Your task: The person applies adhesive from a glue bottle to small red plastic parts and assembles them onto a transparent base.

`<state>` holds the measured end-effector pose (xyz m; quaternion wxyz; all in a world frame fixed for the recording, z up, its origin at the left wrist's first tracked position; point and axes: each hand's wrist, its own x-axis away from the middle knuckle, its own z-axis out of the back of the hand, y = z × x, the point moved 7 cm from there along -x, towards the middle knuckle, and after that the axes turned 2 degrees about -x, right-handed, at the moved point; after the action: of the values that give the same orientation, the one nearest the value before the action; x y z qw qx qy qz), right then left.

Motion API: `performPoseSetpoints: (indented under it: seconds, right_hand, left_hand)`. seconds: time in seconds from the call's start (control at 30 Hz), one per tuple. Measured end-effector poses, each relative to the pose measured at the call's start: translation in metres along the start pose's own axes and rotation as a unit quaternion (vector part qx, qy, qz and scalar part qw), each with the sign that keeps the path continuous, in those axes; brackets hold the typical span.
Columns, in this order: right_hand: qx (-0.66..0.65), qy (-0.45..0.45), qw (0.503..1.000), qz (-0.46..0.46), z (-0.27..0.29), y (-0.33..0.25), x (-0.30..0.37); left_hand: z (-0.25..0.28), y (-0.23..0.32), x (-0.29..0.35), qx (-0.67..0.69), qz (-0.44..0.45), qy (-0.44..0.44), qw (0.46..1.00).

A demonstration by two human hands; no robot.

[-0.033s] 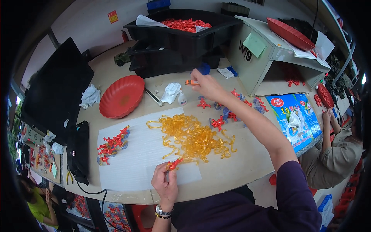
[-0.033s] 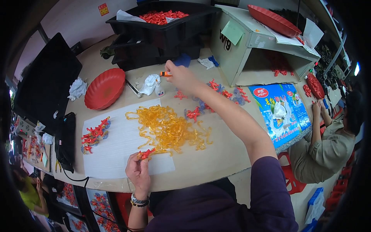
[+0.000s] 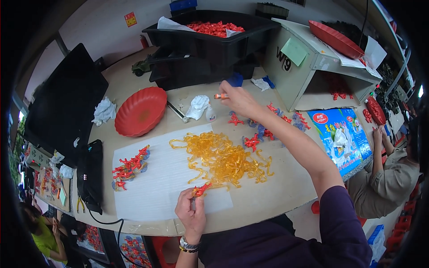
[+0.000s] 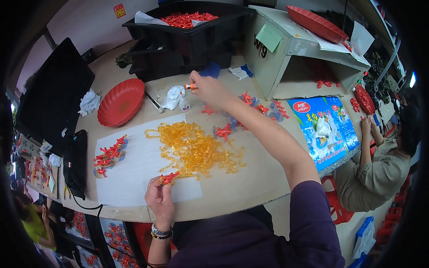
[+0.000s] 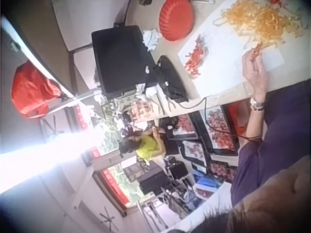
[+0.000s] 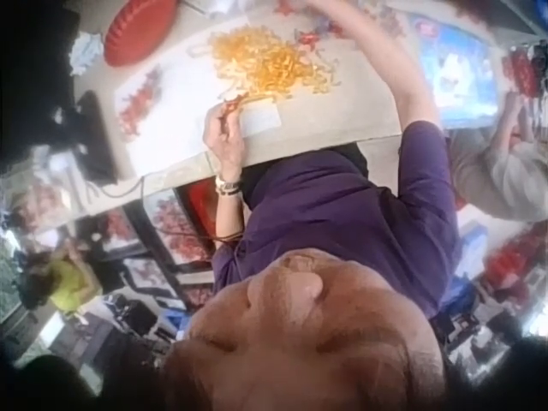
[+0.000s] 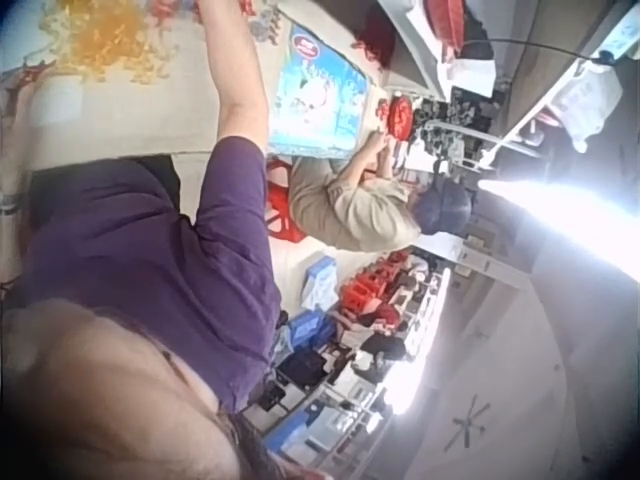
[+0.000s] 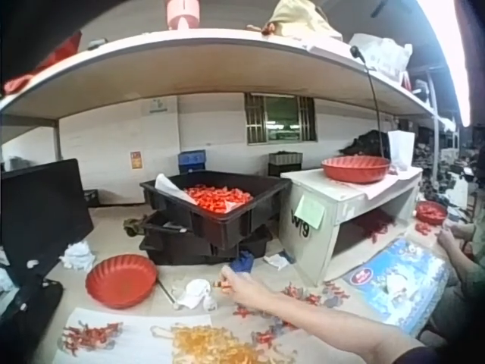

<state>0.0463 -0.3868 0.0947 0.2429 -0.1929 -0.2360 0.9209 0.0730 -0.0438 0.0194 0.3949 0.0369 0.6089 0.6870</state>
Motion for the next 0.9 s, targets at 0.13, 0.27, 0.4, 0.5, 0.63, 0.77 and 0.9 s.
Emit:
performPoseSetpoints:
  seconds: [0.13, 0.27, 0.4, 0.5, 0.63, 0.77, 0.9]
  right_hand:
    - [0.081, 0.082, 0.988, 0.104, -0.001, -0.007, 0.004]
    - [0.122, 0.080, 0.979, 0.139, -0.003, -0.011, 0.002]
    - [0.177, 0.126, 0.958, 0.185, -0.003, -0.021, 0.004]
    - [0.184, 0.150, 0.954, 0.182, -0.004, -0.019, 0.004]
    - [0.186, 0.142, 0.954, 0.186, -0.007, -0.021, 0.005]
    - [0.192, 0.134, 0.953, 0.192, -0.010, -0.022, 0.003]
    - [0.192, 0.136, 0.953, 0.192, -0.011, -0.019, 0.003]
  left_hand:
    - [0.000, -0.001, 0.001, 0.001, 0.006, -0.003, 1.000]
    - [-0.001, -0.001, 0.000, 0.004, 0.012, -0.008, 1.000]
    - [0.000, 0.001, -0.001, -0.002, 0.012, -0.011, 1.000]
    - [-0.001, 0.001, -0.001, 0.001, 0.016, -0.009, 1.000]
    - [-0.001, 0.003, -0.002, -0.004, 0.009, -0.010, 1.000]
    - [-0.001, 0.003, -0.002, -0.008, 0.005, -0.009, 1.000]
    - [-0.001, 0.004, -0.003, -0.016, 0.002, -0.008, 1.000]
